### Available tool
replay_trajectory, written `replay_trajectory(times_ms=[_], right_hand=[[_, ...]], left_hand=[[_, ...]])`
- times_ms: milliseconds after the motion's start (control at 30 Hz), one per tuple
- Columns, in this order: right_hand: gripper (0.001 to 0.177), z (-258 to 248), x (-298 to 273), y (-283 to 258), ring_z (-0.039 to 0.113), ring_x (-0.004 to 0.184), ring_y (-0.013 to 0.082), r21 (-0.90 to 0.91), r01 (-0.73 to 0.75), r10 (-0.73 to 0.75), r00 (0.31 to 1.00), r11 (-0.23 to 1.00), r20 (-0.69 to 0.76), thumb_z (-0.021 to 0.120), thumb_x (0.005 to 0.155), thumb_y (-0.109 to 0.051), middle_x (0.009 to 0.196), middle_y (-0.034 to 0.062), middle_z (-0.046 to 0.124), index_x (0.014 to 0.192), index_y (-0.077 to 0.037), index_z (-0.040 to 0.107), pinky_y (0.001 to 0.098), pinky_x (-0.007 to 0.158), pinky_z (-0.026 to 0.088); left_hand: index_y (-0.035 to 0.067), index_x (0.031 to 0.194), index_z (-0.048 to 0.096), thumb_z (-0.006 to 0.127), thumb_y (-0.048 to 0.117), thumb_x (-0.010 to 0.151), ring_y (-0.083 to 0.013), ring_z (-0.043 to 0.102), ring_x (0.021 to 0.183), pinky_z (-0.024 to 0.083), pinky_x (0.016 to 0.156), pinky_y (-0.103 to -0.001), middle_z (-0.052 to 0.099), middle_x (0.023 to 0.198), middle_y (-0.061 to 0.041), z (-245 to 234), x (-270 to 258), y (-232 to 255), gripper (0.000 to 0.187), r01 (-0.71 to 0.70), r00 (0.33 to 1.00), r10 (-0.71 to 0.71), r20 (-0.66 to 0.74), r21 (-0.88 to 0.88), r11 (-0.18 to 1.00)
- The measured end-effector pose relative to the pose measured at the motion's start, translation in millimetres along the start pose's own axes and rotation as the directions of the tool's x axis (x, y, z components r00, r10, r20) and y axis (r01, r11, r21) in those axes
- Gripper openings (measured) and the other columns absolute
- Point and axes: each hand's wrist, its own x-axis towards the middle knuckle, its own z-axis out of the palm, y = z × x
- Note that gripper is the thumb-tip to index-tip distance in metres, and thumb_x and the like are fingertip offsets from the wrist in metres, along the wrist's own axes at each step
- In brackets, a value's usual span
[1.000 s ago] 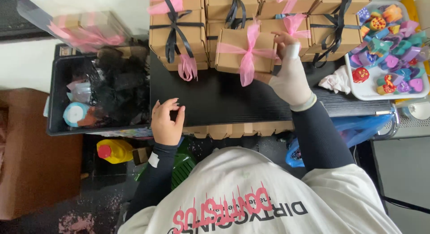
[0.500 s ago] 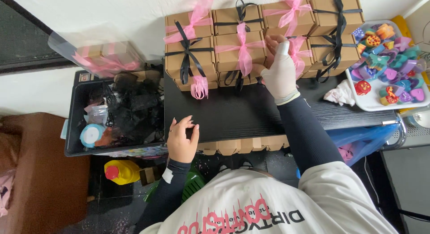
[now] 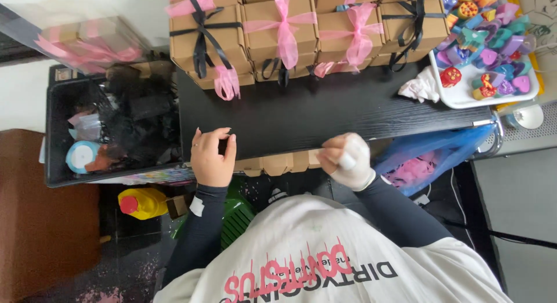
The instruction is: Packaging colorful wax melts or soaps into gift boxes and tying black ribbons.
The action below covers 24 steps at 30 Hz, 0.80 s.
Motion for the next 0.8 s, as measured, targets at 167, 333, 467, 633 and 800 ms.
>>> replay_trajectory(times_ms=[167, 333, 467, 633, 800], right_hand=[[0.024, 34, -123, 32, 0.065, 0.073, 0.0245, 0.017, -0.235, 0.226, 0.95, 0.972, 0.218, 0.085, 0.079, -0.007, 0.085, 0.004, 0.068, 0.094, -0.011, 0.066, 0.0384, 0.067, 0.049], [0.013, 83, -201, 82, 0.074, 0.083, 0.0232, 0.043, -0.788, 0.703, 0.571, 0.614, 0.425, 0.074, 0.089, -0.013, 0.097, 0.0103, 0.072, 0.099, -0.005, 0.073, 0.0342, 0.076, 0.059], [0.032, 135, -236, 119, 0.071, 0.093, 0.0282, -0.149, -0.937, 0.847, 0.208, 0.316, 0.489, 0.075, 0.088, -0.022, 0.101, 0.0151, 0.071, 0.111, 0.0, 0.069, 0.0356, 0.086, 0.055], [0.039, 175, -210, 118, 0.07, 0.114, 0.0237, -0.205, -0.952, 0.758, 0.04, 0.227, 0.652, 0.066, 0.096, -0.031, 0.124, 0.0132, 0.074, 0.128, -0.008, 0.073, 0.0317, 0.1, 0.051], [0.041, 200, -189, 115, 0.067, 0.118, 0.0229, -0.08, -0.976, 0.741, 0.1, 0.203, 0.664, 0.065, 0.094, -0.031, 0.13, 0.0109, 0.069, 0.131, -0.011, 0.065, 0.0339, 0.101, 0.049]], left_hand=[[0.01, 0.105, 0.071, 0.079, 0.019, 0.092, -0.0286, 0.067, 0.095, 0.044, 0.113, -0.056, 0.069, 0.099, -0.006, 17, 5, 18, 0.018, -0.055, 0.993, 0.058, 0.106, -0.028, 0.998], [0.012, 0.107, 0.073, 0.083, 0.023, 0.089, -0.0303, 0.067, 0.099, 0.041, 0.113, -0.058, 0.066, 0.104, -0.007, 34, 8, 34, 0.024, -0.105, 0.981, 0.105, 0.163, -0.012, 0.994], [0.011, 0.109, 0.072, 0.083, 0.022, 0.091, -0.029, 0.066, 0.099, 0.042, 0.116, -0.057, 0.067, 0.105, -0.006, 36, 8, 32, 0.024, -0.082, 0.983, 0.086, 0.162, -0.034, 0.996], [0.012, 0.11, 0.072, 0.084, 0.022, 0.091, -0.0307, 0.065, 0.103, 0.044, 0.114, -0.054, 0.066, 0.106, -0.006, 36, 7, 32, 0.024, -0.086, 0.987, 0.087, 0.133, -0.01, 0.996], [0.011, 0.109, 0.072, 0.083, 0.019, 0.091, -0.0296, 0.065, 0.1, 0.046, 0.112, -0.054, 0.066, 0.104, -0.005, 37, 5, 31, 0.023, -0.081, 0.989, 0.084, 0.119, -0.028, 0.996]])
